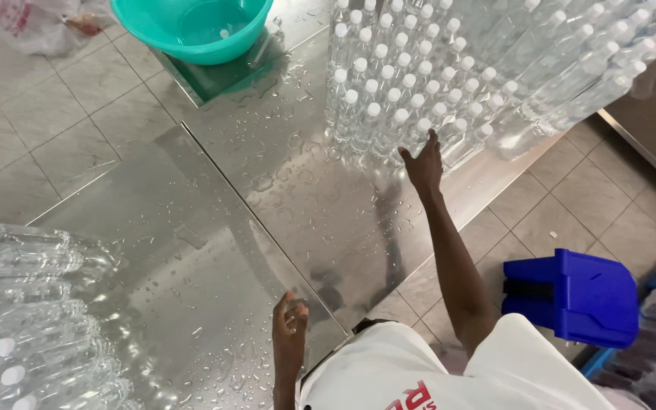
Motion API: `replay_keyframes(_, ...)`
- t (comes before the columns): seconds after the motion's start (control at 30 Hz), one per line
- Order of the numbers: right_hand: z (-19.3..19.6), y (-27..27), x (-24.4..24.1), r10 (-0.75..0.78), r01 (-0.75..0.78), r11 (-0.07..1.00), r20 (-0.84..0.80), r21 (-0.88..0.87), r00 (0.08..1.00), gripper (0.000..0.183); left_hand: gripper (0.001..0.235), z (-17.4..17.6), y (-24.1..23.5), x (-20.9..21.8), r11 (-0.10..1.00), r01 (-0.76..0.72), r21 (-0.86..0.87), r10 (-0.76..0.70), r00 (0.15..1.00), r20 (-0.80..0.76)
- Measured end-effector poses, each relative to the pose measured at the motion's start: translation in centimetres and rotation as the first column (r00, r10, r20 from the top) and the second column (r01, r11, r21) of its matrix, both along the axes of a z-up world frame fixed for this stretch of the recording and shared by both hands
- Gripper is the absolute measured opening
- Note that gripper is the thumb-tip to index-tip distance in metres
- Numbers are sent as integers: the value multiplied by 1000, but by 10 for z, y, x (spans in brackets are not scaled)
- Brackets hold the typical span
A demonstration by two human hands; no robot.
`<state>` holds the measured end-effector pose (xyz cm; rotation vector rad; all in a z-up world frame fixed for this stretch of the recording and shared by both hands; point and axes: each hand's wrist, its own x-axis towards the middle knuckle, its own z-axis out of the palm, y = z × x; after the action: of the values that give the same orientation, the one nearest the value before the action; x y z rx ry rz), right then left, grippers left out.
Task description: The person repeatedly picks up clear plastic bottles from a large stack on a metal table, screws on white caps by hand, and places the capped bottles into a separate stack. The process is repeated continuously for the duration of the video.
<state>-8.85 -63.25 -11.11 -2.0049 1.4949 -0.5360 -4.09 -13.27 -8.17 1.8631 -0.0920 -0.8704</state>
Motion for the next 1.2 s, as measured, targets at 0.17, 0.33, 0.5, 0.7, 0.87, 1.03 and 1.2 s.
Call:
replay_keyframes(0.17, -7, 5, 19, -107, 128, 989, 246, -70, 963, 68, 68, 4, -8, -20, 999, 39, -7, -39, 999, 27)
replay_keyframes(0.33, -8, 25, -7, -30, 49, 995, 214, -83, 976, 75, 63, 3, -13, -29, 999, -12, -36, 13, 1000, 10)
replay_keyframes(0.5, 50, 105, -29, 183, -204, 973, 188, 104, 965, 89, 73, 8, -27, -20, 1000, -1, -13, 1, 1000, 25)
replay_keyframes(0.7, 103, 223, 7, 460, -683, 454, 506, 572, 730, 89, 127, -8, -33, 9, 981, 132, -144, -59, 902, 427)
replay_keyframes(0.87, 32, 292, 64, 614, -661, 251, 411, 707, 673, 49, 58, -6, 2, 22, 896, -276, -347, 141, 919, -367)
replay_keyframes(1.03, 38, 298, 72, 871, -786, 322, 160, 528, 465, 64, 53, -132, 68, 31, 790, -557, -255, 396, 783, -480)
replay_keyframes(1.2, 44, 291, 58, 914, -805, 318, 64, 500, 401, 51, 60, -152, 105, 31, 787, -596, -158, 498, 766, -407)
